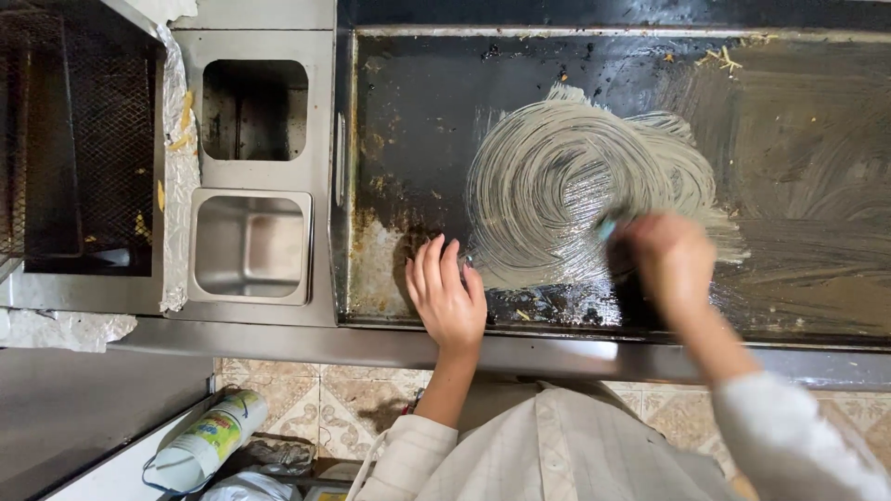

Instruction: The person scrubs a large flat griddle surface with a steel wool pad, repeatedly rinsing the pad at the sink and returning to scrub the surface. The person uses circular and linear motions to spread a cleaning paste across the griddle.

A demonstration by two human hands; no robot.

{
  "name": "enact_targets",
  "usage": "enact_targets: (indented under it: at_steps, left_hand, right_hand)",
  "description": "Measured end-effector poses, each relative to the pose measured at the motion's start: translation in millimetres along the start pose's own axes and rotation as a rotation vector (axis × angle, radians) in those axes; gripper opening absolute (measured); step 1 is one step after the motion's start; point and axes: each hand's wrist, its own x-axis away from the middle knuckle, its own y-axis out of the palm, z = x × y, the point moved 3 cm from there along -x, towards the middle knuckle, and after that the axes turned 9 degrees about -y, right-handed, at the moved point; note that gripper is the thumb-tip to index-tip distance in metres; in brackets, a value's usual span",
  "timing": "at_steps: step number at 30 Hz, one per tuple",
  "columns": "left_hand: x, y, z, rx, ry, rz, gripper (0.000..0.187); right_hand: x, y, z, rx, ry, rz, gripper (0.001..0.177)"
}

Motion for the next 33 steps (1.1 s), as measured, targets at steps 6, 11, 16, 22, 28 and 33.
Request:
enact_targets:
  at_steps: [6,11,16,22,28,33]
  left_hand:
    - [-2,-5,5,0.009,0.036,0.037,0.027]
    - [1,-3,2,0.02,0.044,0.055,0.026]
    - [2,-1,1,0.035,0.039,0.05,0.027]
    - [2,-3,1,0.031,0.043,0.04,0.026]
    - [1,-12,6,0.055,0.002,-0.056,0.032]
    - [3,-2,-1,0.042,0.074,0.046,0.025]
  right_hand:
    - [-144,58,0,-0.624,0.204,0.133,0.015]
    - [-116,-74,-80,-0.7,0.004,0.156,0.009]
    - [-43,-85,-53,-1.027,-0.032,-0.027,0.02]
    - [-119,17,-16,-0.513,0.19,0.031,0.007]
    - [-156,-10,-22,-0.604,0.302,0.108,0.029]
    - [-74,-93,-70,-0.71,0.106,0.026,0.01]
